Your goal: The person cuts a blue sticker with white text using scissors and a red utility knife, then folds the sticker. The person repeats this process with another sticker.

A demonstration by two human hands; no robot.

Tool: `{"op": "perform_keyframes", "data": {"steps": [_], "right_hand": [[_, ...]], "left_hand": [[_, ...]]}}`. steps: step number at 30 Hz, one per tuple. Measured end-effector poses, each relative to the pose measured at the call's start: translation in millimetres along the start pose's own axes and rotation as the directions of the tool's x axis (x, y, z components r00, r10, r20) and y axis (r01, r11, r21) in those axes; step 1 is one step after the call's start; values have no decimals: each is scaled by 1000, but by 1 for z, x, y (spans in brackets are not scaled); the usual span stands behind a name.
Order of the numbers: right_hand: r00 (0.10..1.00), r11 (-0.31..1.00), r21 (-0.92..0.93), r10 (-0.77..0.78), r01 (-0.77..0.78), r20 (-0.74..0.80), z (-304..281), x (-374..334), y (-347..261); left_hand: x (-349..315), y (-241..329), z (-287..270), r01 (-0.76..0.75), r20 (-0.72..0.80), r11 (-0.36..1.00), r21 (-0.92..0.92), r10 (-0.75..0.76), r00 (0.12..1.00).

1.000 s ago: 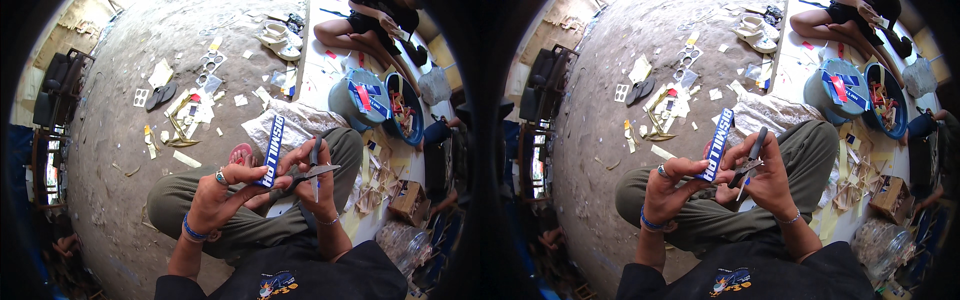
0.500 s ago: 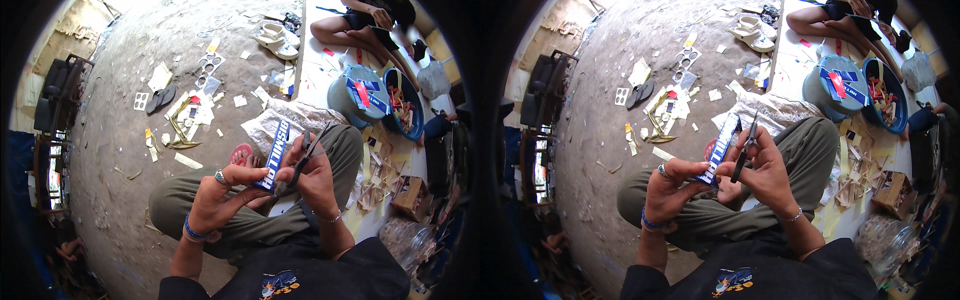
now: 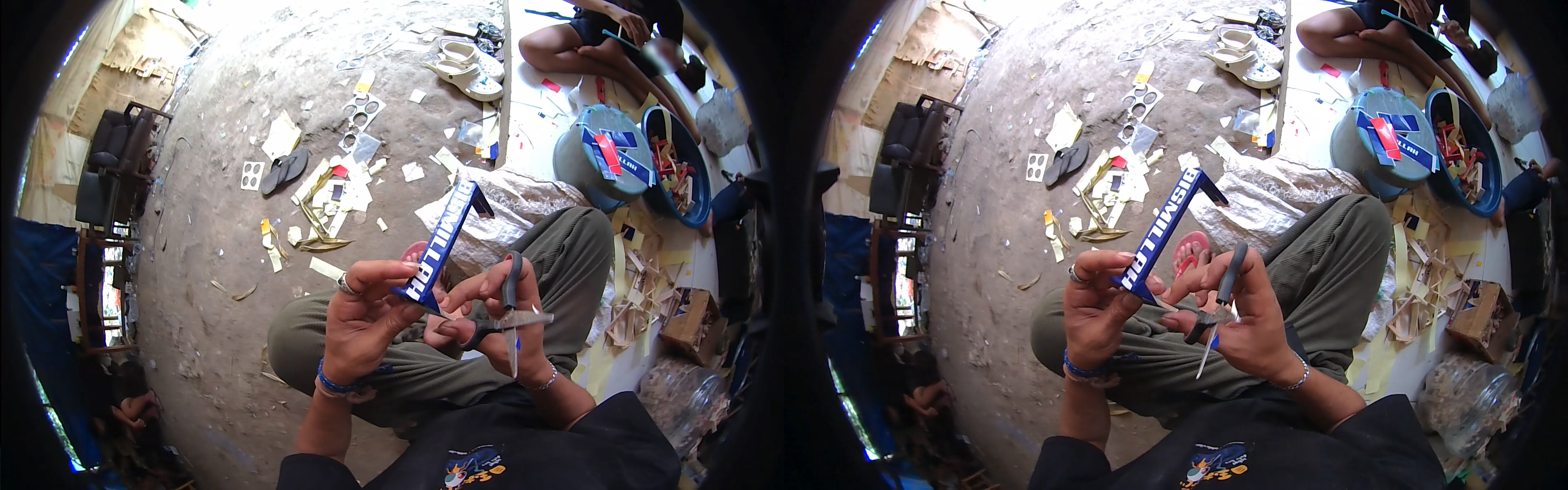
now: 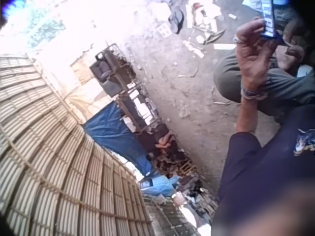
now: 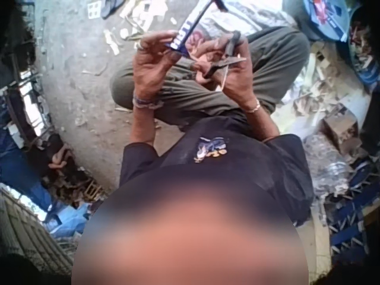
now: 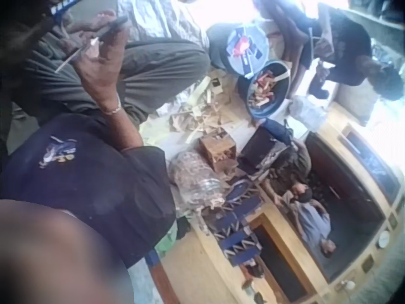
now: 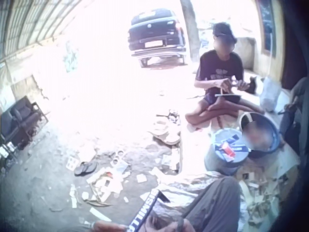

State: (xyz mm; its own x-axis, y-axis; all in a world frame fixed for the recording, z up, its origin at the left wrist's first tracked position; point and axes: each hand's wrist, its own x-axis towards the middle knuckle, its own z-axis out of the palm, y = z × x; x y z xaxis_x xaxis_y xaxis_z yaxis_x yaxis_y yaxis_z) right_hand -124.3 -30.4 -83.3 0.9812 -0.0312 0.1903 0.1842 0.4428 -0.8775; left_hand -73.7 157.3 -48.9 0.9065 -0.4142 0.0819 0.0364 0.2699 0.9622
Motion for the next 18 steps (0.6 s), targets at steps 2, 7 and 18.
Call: {"op": "perform_keyframes", "data": {"steps": [2, 7, 18], "right_hand": [[999, 1000, 9, 0, 0, -41, 3, -3, 3], [989, 959, -263, -130, 106, -76, 3, -3, 10], [850, 495, -713, -445, 496, 282, -17, 9, 10]], "left_hand": [[0, 1, 1, 54, -10, 998, -27, -54, 998], [5, 0, 4, -37, -34, 997, 65, 39, 999], [7, 2, 3, -58, -52, 900, 431, 89, 995]]}}
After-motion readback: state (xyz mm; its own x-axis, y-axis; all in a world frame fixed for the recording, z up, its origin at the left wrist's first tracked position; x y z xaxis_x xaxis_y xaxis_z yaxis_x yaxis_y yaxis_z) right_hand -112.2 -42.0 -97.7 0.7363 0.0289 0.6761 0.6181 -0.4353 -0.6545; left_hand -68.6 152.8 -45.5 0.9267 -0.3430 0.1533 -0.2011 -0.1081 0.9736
